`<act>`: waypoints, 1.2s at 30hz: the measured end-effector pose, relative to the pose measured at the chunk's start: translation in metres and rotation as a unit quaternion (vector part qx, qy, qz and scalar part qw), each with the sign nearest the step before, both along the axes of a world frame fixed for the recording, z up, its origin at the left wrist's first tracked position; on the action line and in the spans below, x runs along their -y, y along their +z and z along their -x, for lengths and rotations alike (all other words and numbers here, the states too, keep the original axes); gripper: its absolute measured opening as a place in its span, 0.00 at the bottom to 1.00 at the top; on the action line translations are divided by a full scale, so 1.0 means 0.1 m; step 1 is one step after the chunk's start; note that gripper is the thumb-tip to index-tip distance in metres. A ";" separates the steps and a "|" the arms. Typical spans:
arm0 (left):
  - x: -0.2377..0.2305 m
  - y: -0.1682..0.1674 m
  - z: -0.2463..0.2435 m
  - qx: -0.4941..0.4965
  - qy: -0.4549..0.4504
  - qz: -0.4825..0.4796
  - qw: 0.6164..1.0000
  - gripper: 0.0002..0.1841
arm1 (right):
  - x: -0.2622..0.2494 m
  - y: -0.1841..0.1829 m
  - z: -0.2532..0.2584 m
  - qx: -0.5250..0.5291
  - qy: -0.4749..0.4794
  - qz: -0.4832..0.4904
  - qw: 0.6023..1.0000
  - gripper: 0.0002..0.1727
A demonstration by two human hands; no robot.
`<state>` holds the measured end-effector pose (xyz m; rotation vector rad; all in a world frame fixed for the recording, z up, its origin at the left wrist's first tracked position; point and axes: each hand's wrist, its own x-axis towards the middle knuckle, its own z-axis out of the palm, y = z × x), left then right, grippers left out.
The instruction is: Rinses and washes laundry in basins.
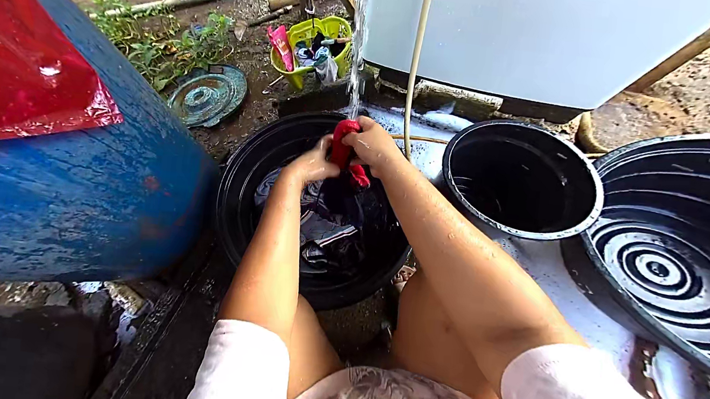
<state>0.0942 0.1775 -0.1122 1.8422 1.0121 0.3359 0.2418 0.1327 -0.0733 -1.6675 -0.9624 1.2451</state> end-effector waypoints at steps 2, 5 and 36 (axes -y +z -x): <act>0.09 -0.24 -0.04 0.042 -0.021 0.050 0.998 0.55 | 0.06 0.14 0.06 -0.030 -0.010 -0.046 0.998 0.16; 0.06 -0.62 -0.30 0.236 0.050 0.046 0.969 0.46 | 0.18 0.36 0.08 -0.119 -0.065 -0.111 0.984 0.15; 0.51 0.00 -0.63 0.430 0.339 0.287 0.786 0.27 | -0.03 -0.03 0.27 0.218 -0.053 -0.260 0.939 0.24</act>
